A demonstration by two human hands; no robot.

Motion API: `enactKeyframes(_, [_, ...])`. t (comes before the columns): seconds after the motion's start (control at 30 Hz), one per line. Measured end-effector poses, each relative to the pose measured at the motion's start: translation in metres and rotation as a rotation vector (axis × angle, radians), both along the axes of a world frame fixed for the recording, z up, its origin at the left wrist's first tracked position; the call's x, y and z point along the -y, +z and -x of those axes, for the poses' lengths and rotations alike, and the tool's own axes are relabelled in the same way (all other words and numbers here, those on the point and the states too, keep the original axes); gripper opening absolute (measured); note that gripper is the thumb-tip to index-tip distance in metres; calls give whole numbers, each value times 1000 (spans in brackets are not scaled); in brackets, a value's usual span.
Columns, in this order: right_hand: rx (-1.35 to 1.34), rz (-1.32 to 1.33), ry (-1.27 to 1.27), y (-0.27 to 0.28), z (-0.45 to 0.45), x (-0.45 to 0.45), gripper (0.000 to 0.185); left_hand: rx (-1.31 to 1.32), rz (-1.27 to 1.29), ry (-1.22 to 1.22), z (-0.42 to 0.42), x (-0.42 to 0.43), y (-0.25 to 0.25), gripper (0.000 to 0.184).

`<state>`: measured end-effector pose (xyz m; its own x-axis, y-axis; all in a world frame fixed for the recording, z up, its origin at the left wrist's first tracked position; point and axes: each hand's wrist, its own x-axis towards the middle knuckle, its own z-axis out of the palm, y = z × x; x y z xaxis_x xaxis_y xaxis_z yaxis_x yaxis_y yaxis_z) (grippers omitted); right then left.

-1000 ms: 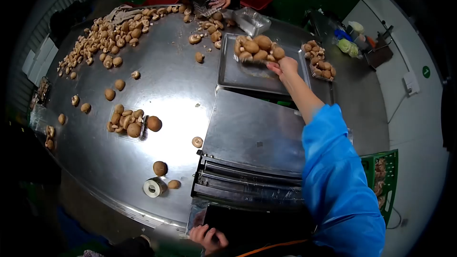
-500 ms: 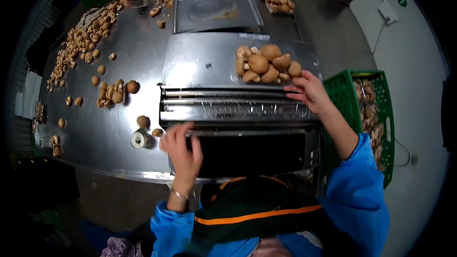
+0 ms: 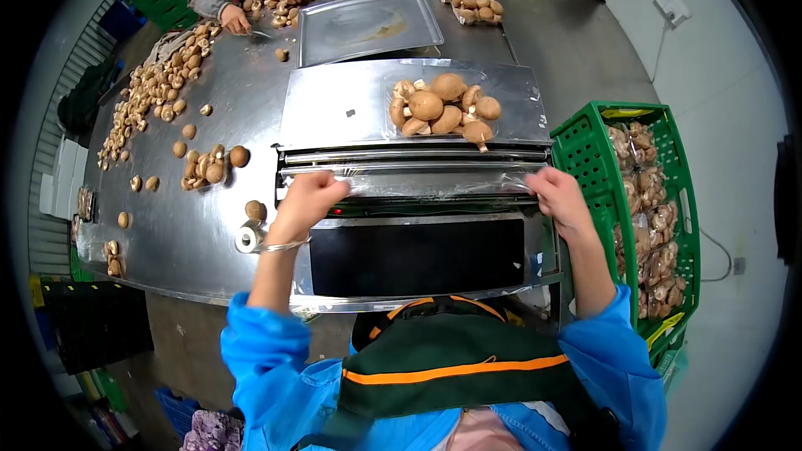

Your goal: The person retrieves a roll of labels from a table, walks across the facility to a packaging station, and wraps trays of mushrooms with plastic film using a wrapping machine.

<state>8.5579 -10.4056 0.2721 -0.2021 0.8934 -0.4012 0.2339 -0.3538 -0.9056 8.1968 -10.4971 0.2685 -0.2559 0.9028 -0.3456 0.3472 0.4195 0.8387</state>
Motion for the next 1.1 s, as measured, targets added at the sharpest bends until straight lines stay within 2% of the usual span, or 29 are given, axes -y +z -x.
enactKeyframes(0.03, [-197, 121, -77, 11, -6, 11, 19, 237, 97, 52, -1, 14, 20, 28])
enactKeyframes(0.07, [-395, 243, -155, 19, -12, 18, 20, 695, 132, 112, 6, 29, 19, 30])
enactKeyframes(0.1, [-523, 265, -87, 27, -20, 20, 21, 1150, 157, 175, 12, 40, 18, 32])
enactKeyframes(0.13, [-652, 286, -19, 36, -26, 19, 23, 1433, 208, 196, 13, 44, 21, 36])
enactKeyframes(0.17, [-749, 152, -22, 50, -23, 11, 22, 1475, -50, -36, 10, 35, 34, 37])
enactKeyframes(0.2, [-774, -58, 109, 64, -22, -7, 23, 1499, -304, -266, 3, 22, 52, 39])
enactKeyframes(0.23, [-882, -124, 110, 81, -12, -25, 25, 1463, -527, -113, -2, 4, 69, 39])
enactKeyframes(0.27, [-1107, -138, 258, 95, 0, -52, 26, 1404, -758, 33, -6, -23, 87, 39])
enactKeyframes(0.3, [-1104, -206, -59, 110, 23, -64, 23, 1354, -799, 91, -10, -55, 108, 38])
enactKeyframes(0.33, [-1100, -267, -50, 114, 44, -91, 21, 1303, -840, 147, -9, -89, 123, 37])
enactKeyframes(0.37, [-1096, -330, -40, 119, 63, -123, 19, 1083, -909, 94, 0, -129, 113, 36])
enactKeyframes(0.4, [-967, -475, 0, 104, 78, -160, 16, 863, -974, 42, 8, -165, 91, 37])
enactKeyframes(0.43, [-832, -618, 39, 74, 92, -188, 14, 484, -944, 6, 4, -192, 69, 36])
enactKeyframes(0.47, [-274, -851, -28, 50, 109, -197, 12, 110, -892, -23, -3, -215, 41, 37])
enactKeyframes(0.53, [36, -696, 232, -21, 117, -218, 17, -15, -585, -247, 0, -242, -25, 39])
enactKeyframes(0.57, [277, -510, 382, -19, 120, -203, 19, -62, -565, -344, 2, -239, -43, 41])
enactKeyframes(0.6, [184, -557, 416, -41, 117, -200, 23, -103, -535, -440, 2, -229, -59, 43])
enactKeyframes(0.63, [82, -378, 468, -42, 113, -202, 24, -40, -451, -426, 0, -223, -55, 42])
enactKeyframes(0.67, [-23, -188, 509, -40, 107, -197, 26, 21, -443, -522, 1, -217, -48, 41])
enactKeyframes(0.73, [-149, -42, 518, -29, 92, -181, 32, 290, -177, -525, -2, -198, -27, 40])
enactKeyframes(0.77, [-215, 11, 527, -20, 89, -177, 36, 143, -80, -615, 6, -193, -18, 48])
enactKeyframes(0.87, [-17, 190, 472, 6, 83, -164, 50, 353, 19, -544, 13, -172, -2, 59])
enactKeyframes(0.9, [72, 98, 564, -2, 79, -169, 59, 423, 104, -568, 7, -166, 8, 67])
enactKeyframes(1.0, [-119, 387, 537, 9, 84, -146, 55, 420, 108, -562, 5, -150, 23, 59])
enactKeyframes(1.03, [-89, 392, 490, 7, 84, -136, 60, 411, 70, -522, 3, -142, 23, 52])
enactKeyframes(1.07, [-62, 343, 527, 13, 80, -127, 62, 288, -86, -532, 8, -132, 11, 48])
enactKeyframes(1.1, [-139, 342, 459, 24, 78, -110, 64, 531, 147, -500, 0, -115, 41, 50])
